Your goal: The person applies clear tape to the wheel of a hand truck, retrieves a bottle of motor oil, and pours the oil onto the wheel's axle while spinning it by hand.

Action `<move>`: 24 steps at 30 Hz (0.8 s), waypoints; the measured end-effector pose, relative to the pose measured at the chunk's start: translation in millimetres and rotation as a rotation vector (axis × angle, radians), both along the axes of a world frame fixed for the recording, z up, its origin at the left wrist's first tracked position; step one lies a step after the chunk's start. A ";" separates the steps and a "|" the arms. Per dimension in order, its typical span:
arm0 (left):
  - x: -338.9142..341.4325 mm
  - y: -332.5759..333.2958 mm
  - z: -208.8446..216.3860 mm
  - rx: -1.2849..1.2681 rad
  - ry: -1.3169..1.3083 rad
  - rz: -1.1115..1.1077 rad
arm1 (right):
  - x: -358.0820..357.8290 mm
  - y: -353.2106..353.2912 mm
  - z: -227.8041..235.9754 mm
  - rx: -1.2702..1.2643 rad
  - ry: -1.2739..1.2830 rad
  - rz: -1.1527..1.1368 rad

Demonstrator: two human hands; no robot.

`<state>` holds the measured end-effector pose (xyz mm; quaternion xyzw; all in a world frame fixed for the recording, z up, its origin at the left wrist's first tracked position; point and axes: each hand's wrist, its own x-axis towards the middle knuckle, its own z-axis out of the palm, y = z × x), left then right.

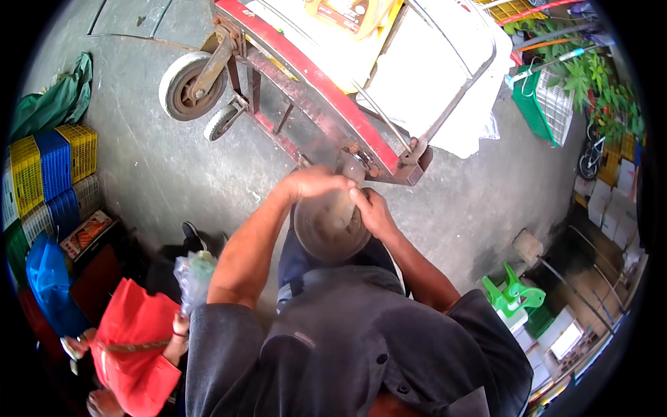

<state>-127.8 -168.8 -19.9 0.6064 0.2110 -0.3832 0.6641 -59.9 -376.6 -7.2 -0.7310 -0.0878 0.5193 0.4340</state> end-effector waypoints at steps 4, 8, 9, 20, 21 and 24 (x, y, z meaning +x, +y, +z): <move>-6.3 -3.7 0.6 0.027 -0.056 0.038 | -3.0 -6.8 -12.9 -0.040 0.005 -0.011; -1.7 2.0 17.6 -0.007 0.043 0.076 | -2.7 -15.9 -21.5 -0.012 -0.012 -0.021; -9.5 0.5 8.7 -0.073 0.046 0.173 | -1.4 -12.4 -20.9 0.005 -0.015 -0.010; -116.5 -71.5 -15.6 -1.005 -0.015 1.179 | -3.3 -13.6 -9.6 -0.044 0.010 -0.092; -123.1 -83.7 -25.6 -1.052 0.034 1.201 | -5.0 -16.0 -14.8 -0.030 0.064 -0.119; -115.8 -91.5 -13.2 -0.914 0.071 1.326 | -2.9 -19.9 -24.7 -0.058 0.116 -0.141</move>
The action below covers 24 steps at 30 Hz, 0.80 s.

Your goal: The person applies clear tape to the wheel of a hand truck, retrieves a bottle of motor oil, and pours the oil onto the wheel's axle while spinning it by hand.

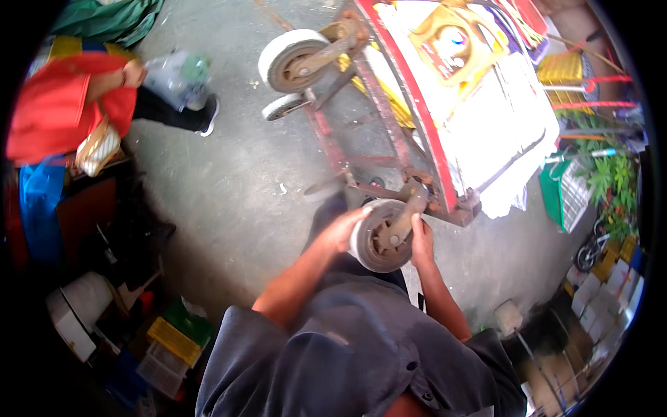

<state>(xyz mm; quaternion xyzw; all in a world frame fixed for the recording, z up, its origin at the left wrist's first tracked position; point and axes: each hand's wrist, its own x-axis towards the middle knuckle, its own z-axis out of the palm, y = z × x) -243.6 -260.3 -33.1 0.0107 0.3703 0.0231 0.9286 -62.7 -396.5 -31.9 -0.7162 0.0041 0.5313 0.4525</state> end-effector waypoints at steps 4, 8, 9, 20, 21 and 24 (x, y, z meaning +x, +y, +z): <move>2.2 1.1 -1.2 -0.034 0.054 -0.018 | 6.1 13.5 10.5 -0.060 0.044 0.096; 9.0 5.8 7.7 0.082 0.106 -0.034 | 2.5 11.2 5.4 0.020 0.049 -0.028; 4.0 7.1 -1.9 0.067 0.048 -0.068 | 3.1 1.1 -11.0 0.016 0.051 -0.005; 6.2 7.6 -1.7 0.069 0.071 -0.046 | 0.5 -1.8 -1.3 -0.013 0.065 -0.077; 2.5 6.8 -0.4 0.084 0.073 -0.074 | -2.3 -2.3 -0.9 0.045 0.068 -0.094; -0.1 8.3 -1.0 0.079 0.067 -0.099 | 3.0 2.6 3.3 0.053 0.147 -0.063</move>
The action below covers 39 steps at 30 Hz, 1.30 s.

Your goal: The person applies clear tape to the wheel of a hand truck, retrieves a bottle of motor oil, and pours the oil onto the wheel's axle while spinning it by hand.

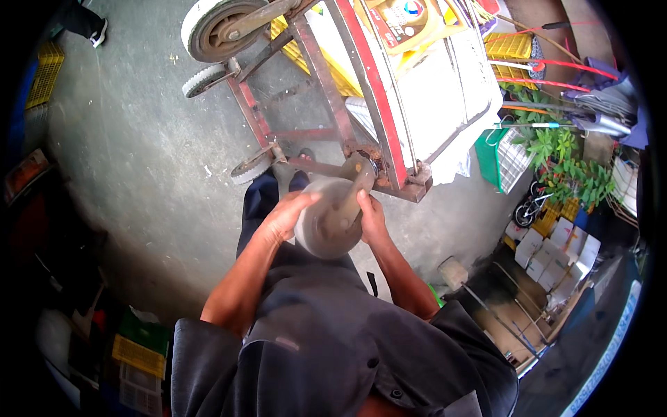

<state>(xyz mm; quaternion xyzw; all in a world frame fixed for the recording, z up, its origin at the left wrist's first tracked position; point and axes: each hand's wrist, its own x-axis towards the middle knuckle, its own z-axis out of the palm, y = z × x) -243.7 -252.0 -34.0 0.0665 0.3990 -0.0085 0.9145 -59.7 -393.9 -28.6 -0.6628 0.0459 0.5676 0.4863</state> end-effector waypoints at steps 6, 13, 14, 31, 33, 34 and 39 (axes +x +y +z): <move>1.2 2.4 -7.2 -0.045 -0.055 0.019 | 4.1 7.1 14.0 -0.126 0.023 0.012; 1.8 -0.9 1.2 0.096 0.016 0.019 | 8.0 -2.2 1.0 -0.090 -0.025 0.071; 1.1 -0.5 -3.8 0.069 0.005 0.028 | 10.1 2.9 6.0 -0.142 -0.010 0.084; 0.0 2.4 -7.8 0.092 -0.030 -0.044 | 6.1 4.9 12.1 -0.118 -0.035 0.071; -3.0 1.4 -10.8 0.122 -0.009 -0.068 | 6.1 -1.8 6.7 -0.083 -0.022 0.050; -5.4 -5.9 -19.5 0.154 0.016 -0.074 | 5.8 -3.9 6.9 -0.084 -0.032 0.069; -0.8 15.9 15.4 0.297 -0.029 -0.117 | 4.8 -3.4 5.1 -0.138 -0.152 0.145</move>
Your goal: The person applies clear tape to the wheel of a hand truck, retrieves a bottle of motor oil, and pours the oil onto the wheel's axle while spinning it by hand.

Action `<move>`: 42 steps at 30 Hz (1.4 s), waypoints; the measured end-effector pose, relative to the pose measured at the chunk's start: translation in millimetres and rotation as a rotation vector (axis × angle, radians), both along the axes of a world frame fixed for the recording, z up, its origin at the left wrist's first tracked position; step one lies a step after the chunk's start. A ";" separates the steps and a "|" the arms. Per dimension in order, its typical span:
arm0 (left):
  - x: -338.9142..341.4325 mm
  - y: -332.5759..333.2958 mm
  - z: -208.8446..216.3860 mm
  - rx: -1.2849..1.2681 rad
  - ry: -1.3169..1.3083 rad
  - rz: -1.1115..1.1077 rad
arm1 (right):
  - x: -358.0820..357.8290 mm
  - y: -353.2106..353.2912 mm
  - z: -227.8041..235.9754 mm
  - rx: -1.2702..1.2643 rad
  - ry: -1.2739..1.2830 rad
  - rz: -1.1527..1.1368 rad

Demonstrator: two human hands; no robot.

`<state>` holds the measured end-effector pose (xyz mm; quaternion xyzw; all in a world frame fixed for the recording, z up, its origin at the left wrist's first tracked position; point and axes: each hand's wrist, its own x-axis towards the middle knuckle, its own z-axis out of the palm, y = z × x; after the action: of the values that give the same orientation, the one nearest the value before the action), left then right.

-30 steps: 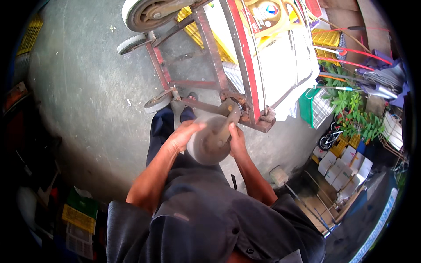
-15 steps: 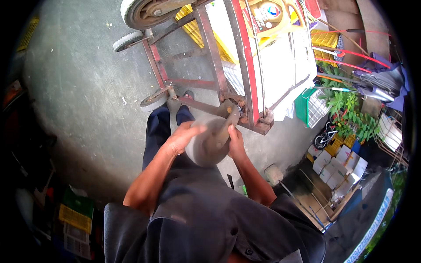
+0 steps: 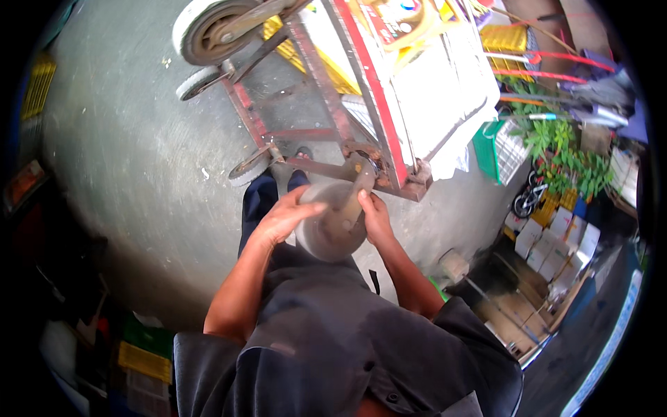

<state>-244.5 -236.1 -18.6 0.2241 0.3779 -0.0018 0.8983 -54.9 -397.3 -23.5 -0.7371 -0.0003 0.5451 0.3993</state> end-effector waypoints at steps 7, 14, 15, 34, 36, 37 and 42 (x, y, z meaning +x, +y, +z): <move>19.8 18.8 22.0 0.254 0.150 -0.173 | -38.4 -6.1 29.5 0.175 0.246 -0.380; 34.1 12.3 -0.5 0.644 0.398 -0.431 | -65.6 -3.2 31.2 0.335 0.270 -0.590; 42.4 19.3 15.4 0.738 0.410 -0.532 | -65.0 -4.7 29.2 0.364 0.277 -0.596; 39.4 25.4 -1.7 0.639 0.397 -0.505 | -85.3 -6.6 1.3 0.177 0.016 -0.631; 51.6 31.7 11.8 0.598 0.406 -0.599 | -85.0 -4.5 13.6 0.146 -0.021 -0.627; 49.6 31.8 11.2 0.643 0.425 -0.612 | -85.2 -6.2 15.2 0.140 -0.011 -0.601; 38.9 18.8 15.4 0.885 0.529 -0.560 | -84.1 -16.7 -15.1 0.313 -0.037 -0.535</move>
<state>-205.6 -217.3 -3.2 0.6612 0.4806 -0.1369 0.5596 -139.0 -414.0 -38.6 -0.6503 0.1026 0.4006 0.6372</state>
